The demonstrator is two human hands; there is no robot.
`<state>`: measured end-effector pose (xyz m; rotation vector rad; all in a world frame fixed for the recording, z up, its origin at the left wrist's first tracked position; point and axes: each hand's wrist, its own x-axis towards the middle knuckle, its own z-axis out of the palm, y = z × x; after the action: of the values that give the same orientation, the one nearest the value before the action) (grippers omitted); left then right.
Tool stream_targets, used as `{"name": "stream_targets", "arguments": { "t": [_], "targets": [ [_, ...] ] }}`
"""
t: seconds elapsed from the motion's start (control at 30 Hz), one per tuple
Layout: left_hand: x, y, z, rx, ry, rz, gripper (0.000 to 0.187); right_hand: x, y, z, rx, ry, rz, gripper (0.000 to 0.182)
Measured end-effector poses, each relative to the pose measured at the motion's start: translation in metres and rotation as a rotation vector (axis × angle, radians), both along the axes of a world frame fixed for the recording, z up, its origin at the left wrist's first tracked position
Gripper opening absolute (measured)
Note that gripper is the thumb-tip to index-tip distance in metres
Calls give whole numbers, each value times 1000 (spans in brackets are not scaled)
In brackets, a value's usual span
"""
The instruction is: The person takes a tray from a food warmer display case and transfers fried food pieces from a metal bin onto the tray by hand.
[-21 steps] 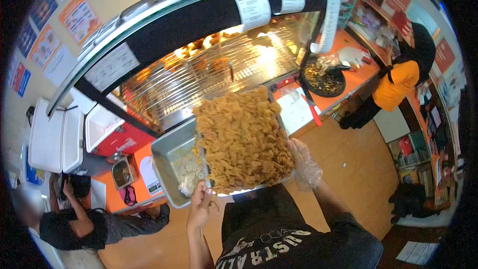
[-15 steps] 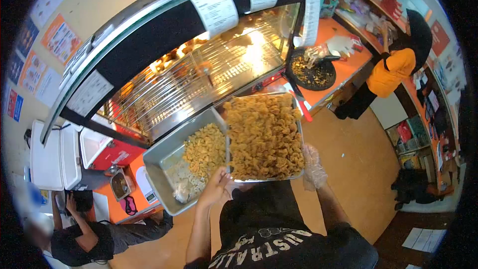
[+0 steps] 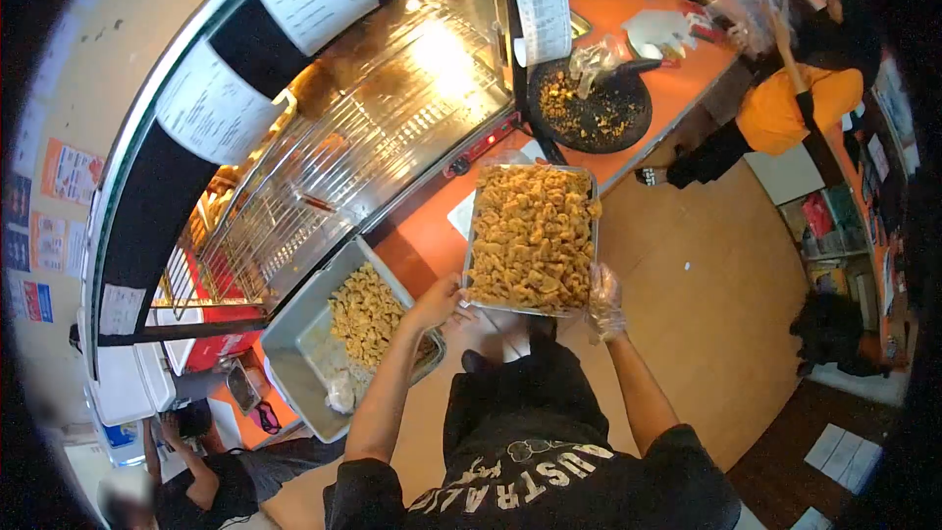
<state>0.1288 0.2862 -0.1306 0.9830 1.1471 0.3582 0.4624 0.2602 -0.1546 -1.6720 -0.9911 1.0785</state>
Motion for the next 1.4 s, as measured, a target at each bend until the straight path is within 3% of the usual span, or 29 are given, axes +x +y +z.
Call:
{"name": "stream_targets", "arguments": {
  "t": [0.07,0.13,0.2,0.23,0.27,0.33,0.4,0.43,0.47,0.53,0.57,0.67,0.8,0.87,0.9,0.97,1.0,1.07,1.2,1.23,1.3,1.33,1.4],
  "targets": [
    [-3,12,-13,-32,65,-44,16,5,8,-45,-23,-39,54,36],
    [-6,22,-27,-90,74,-29,21,-6,12,-26,-37,-181,65,38],
    [-9,34,-35,-157,167,-39,40,-14,11,-57,-70,-169,-33,41],
    [-10,39,-36,-165,171,-36,40,-19,7,-96,-32,-372,-80,44],
    [-10,44,-35,-152,183,-36,45,-22,7,-94,-40,-370,-73,44],
    [-13,50,-39,-150,196,-29,50,-31,10,-73,-201,-62,-4,51],
    [-18,61,-49,-138,318,-128,58,-43,16,-48,-233,-71,8,51],
    [-21,75,-56,-376,267,-86,67,-46,18,-41,-254,-79,11,50],
    [-25,80,-62,-379,265,-88,67,-51,16,-63,-257,-82,10,50],
    [-32,86,-74,-439,222,-56,65,-64,8,-123,10,-46,-143,46],
    [-41,81,-89,-304,225,-125,53,-67,9,-116,19,25,-121,43],
    [-44,90,-75,-306,230,-133,52,-77,9,-90,-76,-98,-92,40],
    [-62,108,-127,-475,358,39,40,-103,4,-92,53,-138,-194,37],
    [-75,112,-137,-424,337,0,38,-103,1,-80,48,-96,-122,36],
    [-74,114,-131,-407,329,-12,37,-105,2,-67,-40,-55,-71,38],
    [-54,114,-75,-103,688,-180,40,-111,-3,-44,-149,-83,10,41],
    [-57,113,-80,-103,688,-178,40,-114,-6,-46,-148,-83,11,41],
    [-64,110,-89,-251,501,146,39,-119,-12,-51,-168,-27,4,42],
    [-45,93,-12,-73,624,148,57,-117,-5,-33,-271,-29,44,41],
    [-47,83,-5,12,560,208,56,-114,-2,-19,-318,20,78,41],
    [-57,57,0,253,430,251,50,-116,-9,-67,-165,-90,113,36],
    [-52,43,10,254,431,253,50,-116,-10,-71,-164,-90,115,36],
    [-44,12,40,151,130,348,42,-119,-5,-72,-272,92,156,40]
  ]
}}
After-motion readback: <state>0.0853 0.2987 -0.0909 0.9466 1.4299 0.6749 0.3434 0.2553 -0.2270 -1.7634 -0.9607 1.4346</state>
